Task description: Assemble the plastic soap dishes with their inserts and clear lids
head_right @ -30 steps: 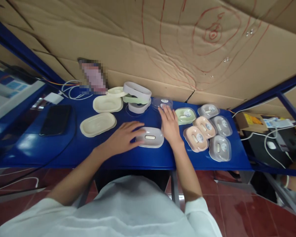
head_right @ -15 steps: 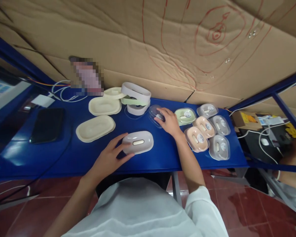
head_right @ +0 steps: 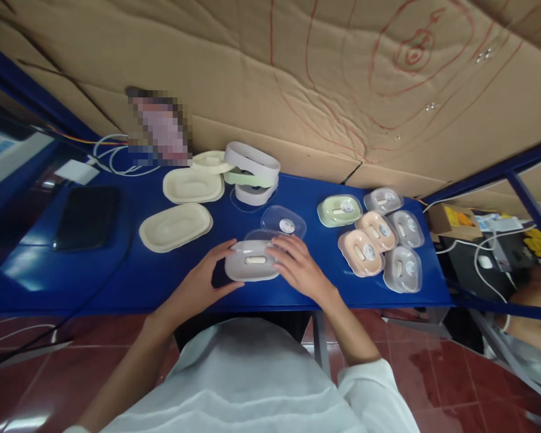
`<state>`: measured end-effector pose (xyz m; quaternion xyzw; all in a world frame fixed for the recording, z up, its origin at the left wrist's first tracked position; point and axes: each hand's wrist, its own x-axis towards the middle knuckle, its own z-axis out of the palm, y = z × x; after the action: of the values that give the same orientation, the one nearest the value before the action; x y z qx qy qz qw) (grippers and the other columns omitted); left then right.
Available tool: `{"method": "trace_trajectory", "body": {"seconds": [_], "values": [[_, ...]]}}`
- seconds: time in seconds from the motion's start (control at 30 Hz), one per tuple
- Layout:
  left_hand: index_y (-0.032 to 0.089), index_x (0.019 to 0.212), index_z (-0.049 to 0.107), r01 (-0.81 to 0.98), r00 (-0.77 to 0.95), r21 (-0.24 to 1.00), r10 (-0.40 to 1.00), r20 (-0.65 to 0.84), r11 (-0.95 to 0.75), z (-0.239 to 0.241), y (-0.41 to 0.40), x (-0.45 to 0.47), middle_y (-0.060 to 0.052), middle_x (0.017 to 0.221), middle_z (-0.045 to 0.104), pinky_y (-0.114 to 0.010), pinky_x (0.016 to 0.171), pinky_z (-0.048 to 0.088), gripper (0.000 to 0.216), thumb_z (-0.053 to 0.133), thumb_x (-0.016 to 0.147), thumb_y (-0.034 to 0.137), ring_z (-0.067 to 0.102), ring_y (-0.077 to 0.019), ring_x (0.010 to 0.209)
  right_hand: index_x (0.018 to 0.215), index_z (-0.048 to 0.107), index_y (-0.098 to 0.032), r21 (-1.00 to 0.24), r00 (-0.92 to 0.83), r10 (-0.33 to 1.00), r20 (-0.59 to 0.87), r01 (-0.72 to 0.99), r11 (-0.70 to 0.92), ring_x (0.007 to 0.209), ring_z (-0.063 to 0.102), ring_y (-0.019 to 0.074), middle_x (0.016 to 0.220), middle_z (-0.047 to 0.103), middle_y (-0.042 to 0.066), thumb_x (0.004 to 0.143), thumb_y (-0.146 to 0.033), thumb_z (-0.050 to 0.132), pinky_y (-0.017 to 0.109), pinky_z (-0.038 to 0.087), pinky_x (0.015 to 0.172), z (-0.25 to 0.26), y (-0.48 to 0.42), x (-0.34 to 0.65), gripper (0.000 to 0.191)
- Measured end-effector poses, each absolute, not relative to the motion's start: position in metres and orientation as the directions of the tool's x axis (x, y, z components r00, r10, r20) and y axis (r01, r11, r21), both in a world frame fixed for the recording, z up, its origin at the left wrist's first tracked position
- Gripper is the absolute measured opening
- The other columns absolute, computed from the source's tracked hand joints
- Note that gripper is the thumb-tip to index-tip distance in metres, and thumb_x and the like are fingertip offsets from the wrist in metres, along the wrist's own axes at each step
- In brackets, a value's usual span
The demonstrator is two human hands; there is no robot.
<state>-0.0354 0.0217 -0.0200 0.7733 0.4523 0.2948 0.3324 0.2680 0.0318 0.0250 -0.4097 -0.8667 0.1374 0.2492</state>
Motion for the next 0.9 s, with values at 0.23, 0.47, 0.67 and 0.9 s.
{"method": "trace_trajectory", "body": {"seconds": [0.23, 0.47, 0.67, 0.9], "values": [[0.035, 0.169, 0.028, 0.509, 0.454, 0.787, 0.886, 0.098, -0.348, -0.014, 0.028, -0.036, -0.01, 0.17, 0.044, -0.051, 0.129, 0.042, 0.086, 0.075, 0.097, 0.045, 0.046, -0.0307, 0.156, 0.15, 0.063, -0.024, -0.263, -0.743, 0.636, 0.207, 0.584, 0.768, 0.158, 0.043, 0.0253, 0.16, 0.059, 0.01, 0.111, -0.036, 0.054, 0.06, 0.017, 0.138, 0.012, 0.023, 0.246, 0.041], [0.038, 0.164, 0.041, 0.532, 0.454, 0.763, 0.884, 0.107, -0.366, -0.019, 0.025, -0.034, -0.01, 0.168, 0.044, -0.051, 0.126, 0.045, 0.076, 0.076, 0.097, 0.047, 0.048, -0.0322, 0.155, 0.155, 0.058, -0.026, -0.181, -0.756, 0.617, 0.221, 0.59, 0.787, 0.16, 0.04, 0.0263, 0.164, 0.055, 0.008, 0.112, -0.04, 0.053, 0.057, 0.021, 0.137, 0.009, 0.025, 0.249, 0.046], [0.037, 0.161, 0.046, 0.568, 0.374, 0.718, 0.904, 0.208, -0.401, -0.022, 0.021, -0.033, -0.008, 0.162, 0.052, -0.051, 0.126, 0.045, 0.073, 0.076, 0.096, 0.051, 0.055, -0.0304, 0.148, 0.146, 0.065, -0.018, -0.106, -0.209, 0.94, 0.269, 0.964, 0.245, 0.131, 0.066, 0.0315, 0.141, 0.072, 0.015, 0.115, -0.042, 0.039, 0.054, 0.04, 0.12, 0.03, 0.043, 0.302, 0.047], [0.037, 0.159, 0.05, 0.541, 0.259, 0.742, 0.918, 0.301, -0.396, -0.013, 0.019, -0.028, -0.007, 0.156, 0.059, -0.05, 0.123, 0.051, 0.076, 0.08, 0.091, 0.054, 0.062, -0.0305, 0.141, 0.149, 0.06, -0.014, -0.172, -0.053, 0.95, 0.306, 0.979, 0.11, 0.157, 0.043, 0.036, 0.162, 0.053, 0.019, 0.115, -0.046, 0.03, 0.062, 0.031, 0.129, 0.022, 0.066, 0.325, 0.055]]}}
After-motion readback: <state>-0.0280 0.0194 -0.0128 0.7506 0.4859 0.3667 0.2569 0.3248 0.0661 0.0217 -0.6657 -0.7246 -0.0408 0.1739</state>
